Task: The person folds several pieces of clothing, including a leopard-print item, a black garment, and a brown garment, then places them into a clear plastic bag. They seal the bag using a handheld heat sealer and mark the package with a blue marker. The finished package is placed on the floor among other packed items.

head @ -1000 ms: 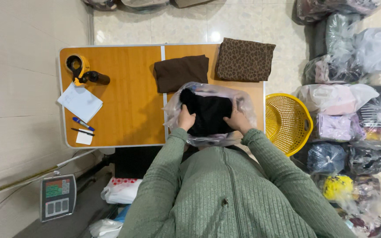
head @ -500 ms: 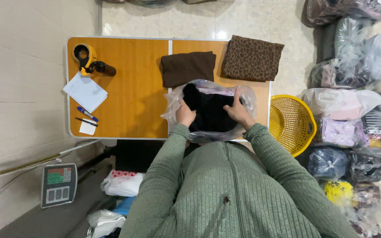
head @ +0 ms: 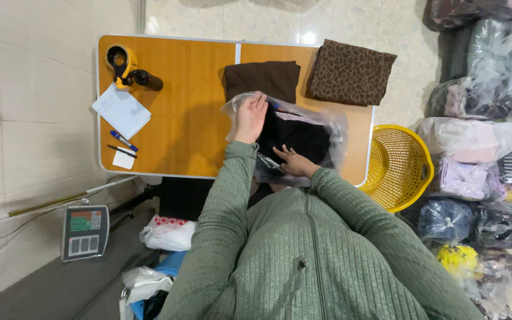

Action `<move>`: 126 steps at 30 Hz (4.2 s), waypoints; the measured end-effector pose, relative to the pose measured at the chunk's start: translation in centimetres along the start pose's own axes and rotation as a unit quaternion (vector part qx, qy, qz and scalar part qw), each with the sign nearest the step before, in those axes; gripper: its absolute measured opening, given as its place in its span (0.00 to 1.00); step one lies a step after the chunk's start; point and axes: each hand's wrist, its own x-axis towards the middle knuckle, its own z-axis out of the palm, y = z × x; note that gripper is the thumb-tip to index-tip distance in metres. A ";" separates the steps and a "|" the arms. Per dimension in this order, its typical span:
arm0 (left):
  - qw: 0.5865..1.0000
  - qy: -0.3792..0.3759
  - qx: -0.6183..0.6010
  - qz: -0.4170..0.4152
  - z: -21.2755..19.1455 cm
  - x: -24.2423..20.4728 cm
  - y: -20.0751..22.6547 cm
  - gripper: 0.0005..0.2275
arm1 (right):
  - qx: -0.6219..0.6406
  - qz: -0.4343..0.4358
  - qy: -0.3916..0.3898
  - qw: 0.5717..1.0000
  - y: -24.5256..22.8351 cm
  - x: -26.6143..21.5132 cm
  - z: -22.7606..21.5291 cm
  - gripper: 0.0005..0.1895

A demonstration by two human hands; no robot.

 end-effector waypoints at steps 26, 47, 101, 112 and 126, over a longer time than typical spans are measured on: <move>0.125 -0.240 0.962 0.026 1.9 -11.1 -7.4 0.40 | -0.105 0.195 0.021 0.975 -1.2 -8.6 -2.5 0.29; 0.039 -0.399 0.909 0.110 2.0 -5.9 -16.6 0.22 | -0.276 0.196 0.152 0.929 -4.3 -12.9 -2.5 0.26; 0.423 -0.320 0.848 0.011 20.1 -0.5 -12.2 0.13 | 0.307 0.125 0.522 0.786 -0.6 -20.0 -9.3 0.12; 0.573 -0.198 0.793 -0.070 7.6 11.0 -16.2 0.19 | 0.360 0.184 0.493 0.771 5.4 -17.5 -7.7 0.13; 0.523 -0.034 0.851 -0.027 -3.0 14.4 -14.2 0.21 | 0.294 0.225 0.519 0.770 22.9 -4.7 -7.2 0.21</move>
